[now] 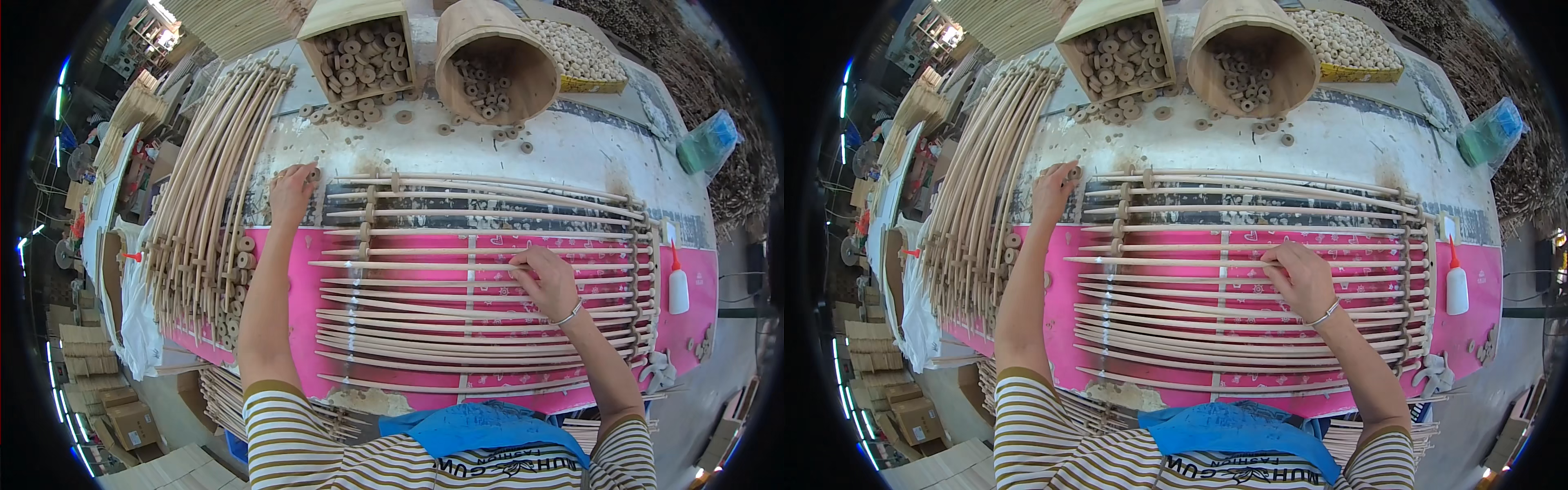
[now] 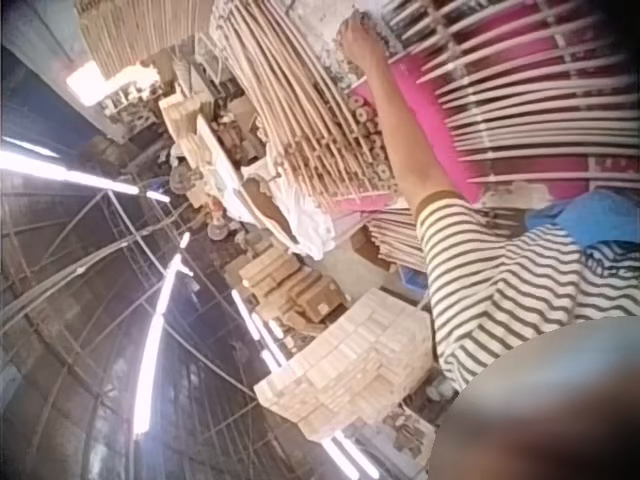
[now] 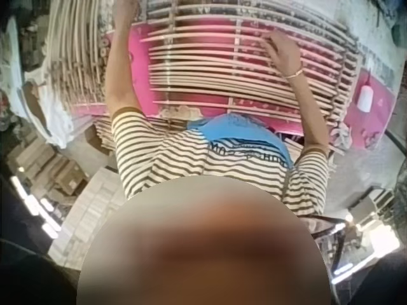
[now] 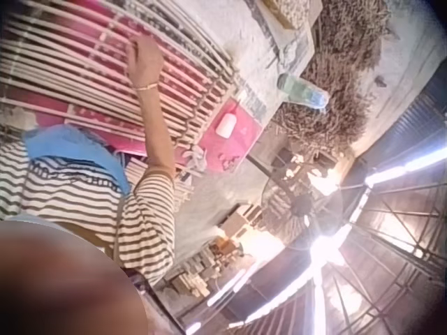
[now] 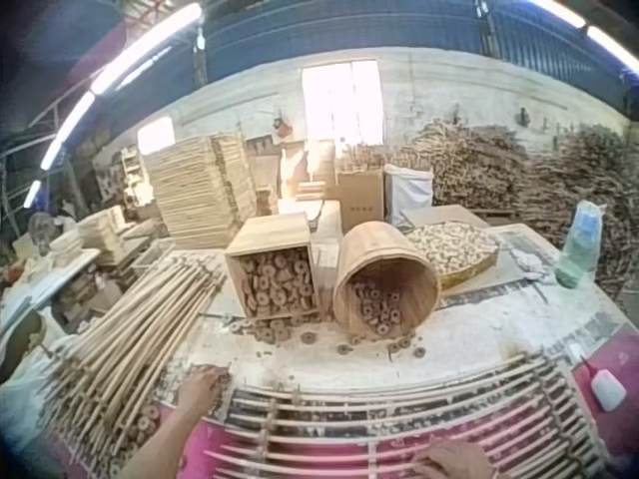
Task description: Glue and assemble small wooden rings onto a wooden dowel frame in a workshop setting.
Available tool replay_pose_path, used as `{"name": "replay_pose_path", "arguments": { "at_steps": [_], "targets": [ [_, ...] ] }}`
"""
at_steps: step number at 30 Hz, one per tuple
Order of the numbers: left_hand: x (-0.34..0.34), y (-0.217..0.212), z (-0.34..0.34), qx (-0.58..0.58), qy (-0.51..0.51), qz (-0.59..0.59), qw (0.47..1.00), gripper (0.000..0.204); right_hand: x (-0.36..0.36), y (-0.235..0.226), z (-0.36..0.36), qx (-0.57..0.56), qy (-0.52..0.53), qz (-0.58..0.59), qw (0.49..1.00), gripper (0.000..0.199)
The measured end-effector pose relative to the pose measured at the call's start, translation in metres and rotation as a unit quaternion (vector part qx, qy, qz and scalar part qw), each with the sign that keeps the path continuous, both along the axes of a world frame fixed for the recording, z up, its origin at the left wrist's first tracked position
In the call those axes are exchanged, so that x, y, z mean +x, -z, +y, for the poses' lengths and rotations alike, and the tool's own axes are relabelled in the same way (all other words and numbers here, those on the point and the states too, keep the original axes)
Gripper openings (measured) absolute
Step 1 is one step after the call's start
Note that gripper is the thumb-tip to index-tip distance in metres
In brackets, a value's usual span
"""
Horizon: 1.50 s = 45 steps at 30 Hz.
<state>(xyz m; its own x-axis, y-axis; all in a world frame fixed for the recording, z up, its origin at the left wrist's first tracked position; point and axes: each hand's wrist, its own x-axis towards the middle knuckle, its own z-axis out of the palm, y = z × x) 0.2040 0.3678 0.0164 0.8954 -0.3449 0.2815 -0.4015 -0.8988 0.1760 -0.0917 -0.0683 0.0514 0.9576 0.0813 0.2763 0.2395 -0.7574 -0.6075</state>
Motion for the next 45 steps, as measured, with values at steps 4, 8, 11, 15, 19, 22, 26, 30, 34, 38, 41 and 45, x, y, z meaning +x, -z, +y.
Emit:
{"name": "replay_pose_path", "arguments": {
  "at_steps": [4,8,11,15,19,22,26,30,34,38,41,45],
  "targets": [
    [-0.003,-0.005,-0.008,0.015,-0.015,-0.006,1.000,0.039,0.000,-0.002,-0.001,0.020,0.014,-0.001,1.000,0.012],
    [-0.033,-0.019,0.005,-0.374,-0.037,0.099,0.921,0.028,0.005,-0.006,-0.002,0.043,0.017,-0.009,0.999,0.014],
    [-0.079,-0.030,0.023,-0.557,-0.079,0.258,0.785,0.030,0.008,-0.003,-0.004,0.059,0.025,-0.017,0.998,0.015],
    [-0.136,-0.030,0.030,-0.631,-0.097,0.313,0.703,0.029,0.011,0.000,0.000,0.060,0.024,-0.022,0.998,0.015],
    [-0.157,-0.035,0.024,-0.660,-0.081,0.331,0.669,0.028,0.012,0.000,0.001,0.052,0.010,-0.012,0.999,0.016],
    [-0.166,-0.035,0.021,-0.668,-0.088,0.332,0.659,0.028,0.012,-0.001,0.000,0.055,0.005,-0.011,0.998,0.015],
    [-0.168,-0.035,0.020,-0.676,-0.083,0.336,0.650,0.030,0.010,-0.001,-0.002,0.055,0.004,-0.007,0.998,0.015],
    [-0.178,-0.038,-0.005,-0.665,-0.102,0.319,0.667,0.049,0.012,-0.002,0.003,0.058,-0.003,-0.024,0.998,0.015],
    [-0.188,-0.045,-0.034,-0.658,-0.110,0.292,0.686,0.073,0.012,-0.004,0.004,0.048,-0.008,-0.039,0.998,0.014],
    [-0.196,-0.053,-0.048,-0.632,-0.130,0.248,0.722,0.094,0.012,-0.004,0.005,0.056,-0.004,-0.020,0.998,0.014],
    [-0.200,-0.054,-0.054,-0.622,-0.126,0.231,0.738,0.101,0.010,-0.007,0.005,0.045,-0.006,-0.022,0.999,0.013],
    [-0.196,-0.042,-0.064,-0.623,-0.096,0.228,0.742,0.101,0.005,-0.004,-0.007,-0.031,0.000,-0.067,0.997,0.013]
  ]
}}
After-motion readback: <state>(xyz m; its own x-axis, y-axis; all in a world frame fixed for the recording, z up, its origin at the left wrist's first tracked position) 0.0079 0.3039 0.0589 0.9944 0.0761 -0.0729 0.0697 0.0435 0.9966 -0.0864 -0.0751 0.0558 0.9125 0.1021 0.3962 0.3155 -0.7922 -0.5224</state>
